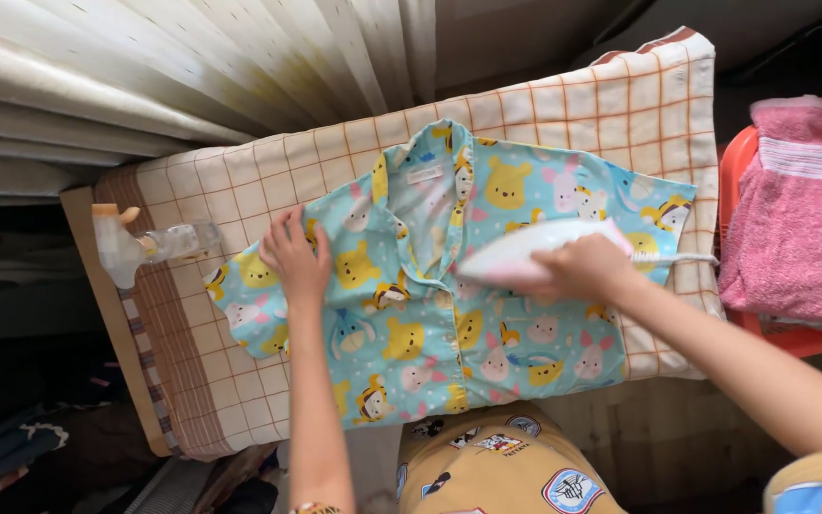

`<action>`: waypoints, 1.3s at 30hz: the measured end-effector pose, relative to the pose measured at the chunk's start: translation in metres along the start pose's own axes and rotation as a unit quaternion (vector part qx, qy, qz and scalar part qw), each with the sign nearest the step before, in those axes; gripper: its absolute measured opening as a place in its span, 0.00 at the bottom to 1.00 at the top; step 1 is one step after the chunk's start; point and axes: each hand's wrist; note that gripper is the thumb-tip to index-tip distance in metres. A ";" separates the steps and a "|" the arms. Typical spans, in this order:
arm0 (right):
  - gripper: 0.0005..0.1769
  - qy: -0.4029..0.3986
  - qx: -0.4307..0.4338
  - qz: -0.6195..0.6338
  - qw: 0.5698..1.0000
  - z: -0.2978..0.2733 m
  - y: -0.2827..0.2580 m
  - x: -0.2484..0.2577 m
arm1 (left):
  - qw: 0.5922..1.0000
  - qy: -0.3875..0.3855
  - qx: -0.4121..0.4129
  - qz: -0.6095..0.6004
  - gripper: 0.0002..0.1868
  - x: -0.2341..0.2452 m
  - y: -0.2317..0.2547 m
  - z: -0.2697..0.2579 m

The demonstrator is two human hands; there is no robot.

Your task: Ironing a light blue pajama shirt with cartoon characters.

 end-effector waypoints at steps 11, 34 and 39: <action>0.31 0.106 -0.108 -0.032 0.988 0.047 0.045 0.077 | 0.976 -0.161 -0.083 -0.124 0.11 -0.030 -0.008 0.052; 0.24 0.149 -0.158 0.419 0.882 0.274 -0.082 -0.034 | 0.972 -0.186 -0.028 -0.138 0.12 0.025 -0.120 0.065; 0.20 0.181 -0.153 0.508 0.828 0.263 -0.087 -0.013 | 0.973 -0.217 -0.003 -0.079 0.16 0.030 -0.125 0.053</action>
Point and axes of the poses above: each hand's wrist, its own z-axis towards the middle knuckle, its own x-axis out of the back of the hand, y = z × x, and after that the axes turned 1 degree about x, right-handed
